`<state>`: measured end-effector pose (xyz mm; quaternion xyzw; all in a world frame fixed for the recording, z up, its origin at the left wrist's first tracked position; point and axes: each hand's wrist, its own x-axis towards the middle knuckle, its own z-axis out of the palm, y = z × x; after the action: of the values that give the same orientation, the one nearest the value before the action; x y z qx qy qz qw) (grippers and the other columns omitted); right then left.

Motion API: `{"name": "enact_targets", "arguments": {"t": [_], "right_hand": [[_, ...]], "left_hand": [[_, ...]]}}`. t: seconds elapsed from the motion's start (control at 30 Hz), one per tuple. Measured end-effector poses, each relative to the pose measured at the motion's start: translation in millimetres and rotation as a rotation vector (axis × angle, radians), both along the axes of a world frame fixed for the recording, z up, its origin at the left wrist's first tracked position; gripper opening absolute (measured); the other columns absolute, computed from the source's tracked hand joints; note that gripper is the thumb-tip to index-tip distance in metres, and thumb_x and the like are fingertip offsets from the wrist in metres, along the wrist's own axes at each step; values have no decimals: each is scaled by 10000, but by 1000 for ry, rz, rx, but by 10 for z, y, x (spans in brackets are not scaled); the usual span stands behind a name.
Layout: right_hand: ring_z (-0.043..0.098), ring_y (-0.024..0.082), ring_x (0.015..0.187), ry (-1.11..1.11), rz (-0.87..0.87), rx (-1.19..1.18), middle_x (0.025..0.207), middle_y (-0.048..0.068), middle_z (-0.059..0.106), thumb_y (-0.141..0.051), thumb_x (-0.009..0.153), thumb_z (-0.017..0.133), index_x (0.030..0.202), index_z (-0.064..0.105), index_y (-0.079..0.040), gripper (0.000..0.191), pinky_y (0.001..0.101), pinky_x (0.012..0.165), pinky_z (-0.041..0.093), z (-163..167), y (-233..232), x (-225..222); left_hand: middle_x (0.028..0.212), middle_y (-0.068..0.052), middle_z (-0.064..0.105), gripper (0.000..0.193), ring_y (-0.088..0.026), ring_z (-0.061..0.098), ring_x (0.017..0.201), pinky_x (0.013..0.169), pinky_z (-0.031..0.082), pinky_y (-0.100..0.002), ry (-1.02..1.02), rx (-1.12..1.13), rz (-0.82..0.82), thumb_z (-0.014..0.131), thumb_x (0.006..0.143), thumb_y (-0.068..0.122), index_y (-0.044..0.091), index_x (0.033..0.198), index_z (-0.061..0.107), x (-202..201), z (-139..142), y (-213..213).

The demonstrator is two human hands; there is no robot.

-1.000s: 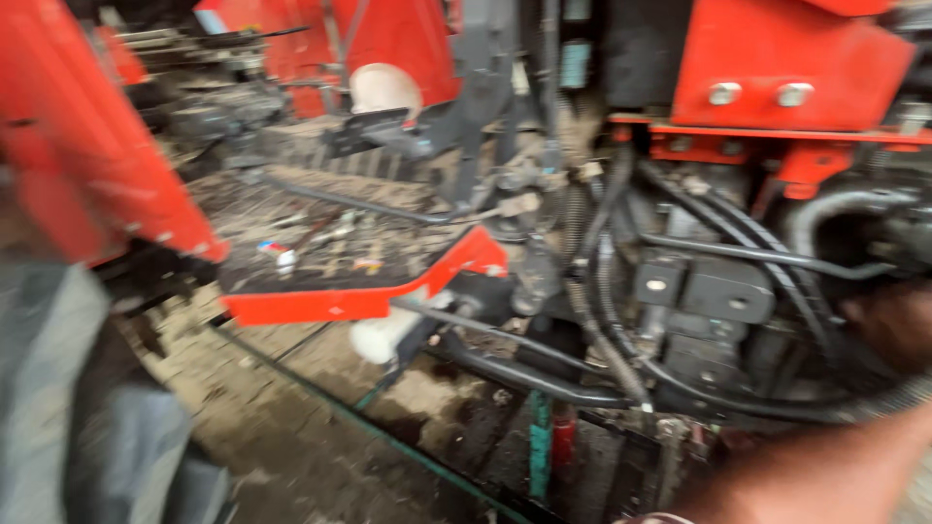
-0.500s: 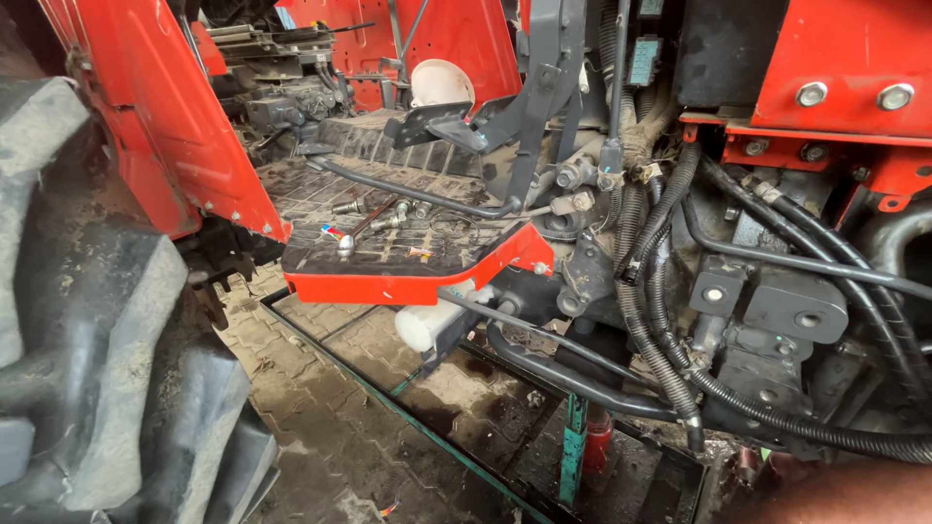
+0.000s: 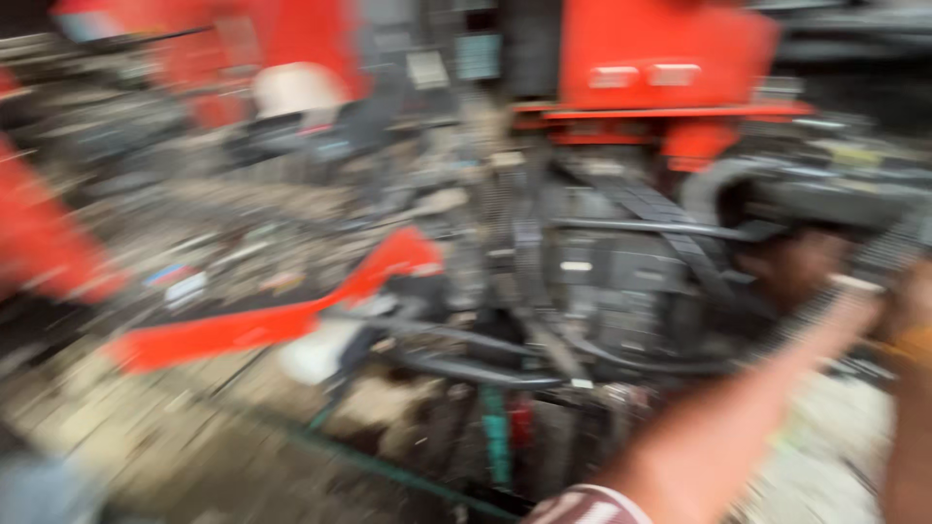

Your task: The person works on a vehicle engine, using a wrench to tighten or loosen bolts on a component while also handling various hoses and wires. The hands are visibly dirty, and the workspace is cluttered with tools and debris.

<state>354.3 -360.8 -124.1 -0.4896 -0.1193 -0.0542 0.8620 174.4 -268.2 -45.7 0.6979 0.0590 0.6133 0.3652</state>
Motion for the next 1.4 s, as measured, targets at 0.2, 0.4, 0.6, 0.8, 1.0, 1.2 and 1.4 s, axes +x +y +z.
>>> {"name": "enact_targets", "arguments": {"t": [0.2, 0.4, 0.6, 0.8, 1.0, 1.2, 1.4], "right_hand": [[655, 250, 889, -48, 275, 258, 925, 63, 676, -229, 1083, 485, 1039, 605, -135, 159, 407, 823, 578, 219, 97, -205], [664, 292, 790, 113, 127, 235, 886, 132, 686, -82, 985, 472, 1017, 628, -55, 161, 438, 722, 575, 578, 126, -541], [649, 227, 737, 34, 162, 149, 865, 100, 684, -36, 990, 562, 1041, 664, -24, 114, 384, 672, 560, 604, 49, -616], [653, 188, 755, -58, 269, 291, 904, 81, 698, 8, 987, 554, 1068, 668, -25, 144, 324, 686, 564, 463, 31, -506], [673, 214, 775, -44, 217, 307, 932, 97, 707, 107, 901, 524, 1122, 649, -19, 283, 346, 698, 577, 498, 73, -522], [678, 260, 786, 83, 134, 211, 910, 117, 686, 58, 892, 544, 1124, 625, 2, 252, 382, 672, 593, 631, 72, -618], [663, 283, 817, 237, 50, 78, 915, 149, 679, -38, 943, 637, 1063, 628, 53, 150, 399, 655, 545, 644, 1, -498]], "left_hand": [[1065, -155, 736, 267, -381, 631, 1086, 1010, 338, -607, 8, 11, 28, 683, 834, 265, 97, 1030, 752, 388, -134, -58], [1043, -151, 742, 255, -381, 639, 1067, 993, 344, -606, 11, 32, 52, 686, 834, 275, 103, 1007, 759, 675, -280, -139], [1010, -140, 751, 213, -375, 649, 1049, 985, 357, -594, 47, 65, 7, 669, 854, 264, 117, 970, 771, 756, -332, -152], [935, -116, 764, 211, -343, 685, 1004, 972, 385, -542, 32, -47, -74, 680, 858, 296, 113, 871, 784, 662, -291, -196], [969, -130, 770, 261, -341, 683, 1031, 1002, 375, -540, 4, -81, -69, 716, 827, 316, 72, 884, 787, 618, -240, -184], [1122, -159, 747, 273, -353, 635, 1159, 1052, 349, -566, 85, 9, -79, 672, 864, 234, 52, 1046, 763, 643, -340, -164], [1221, -164, 715, 304, -362, 606, 1230, 1092, 330, -585, 132, 43, -53, 664, 856, 135, 45, 1140, 727, 703, -397, -166]]}}
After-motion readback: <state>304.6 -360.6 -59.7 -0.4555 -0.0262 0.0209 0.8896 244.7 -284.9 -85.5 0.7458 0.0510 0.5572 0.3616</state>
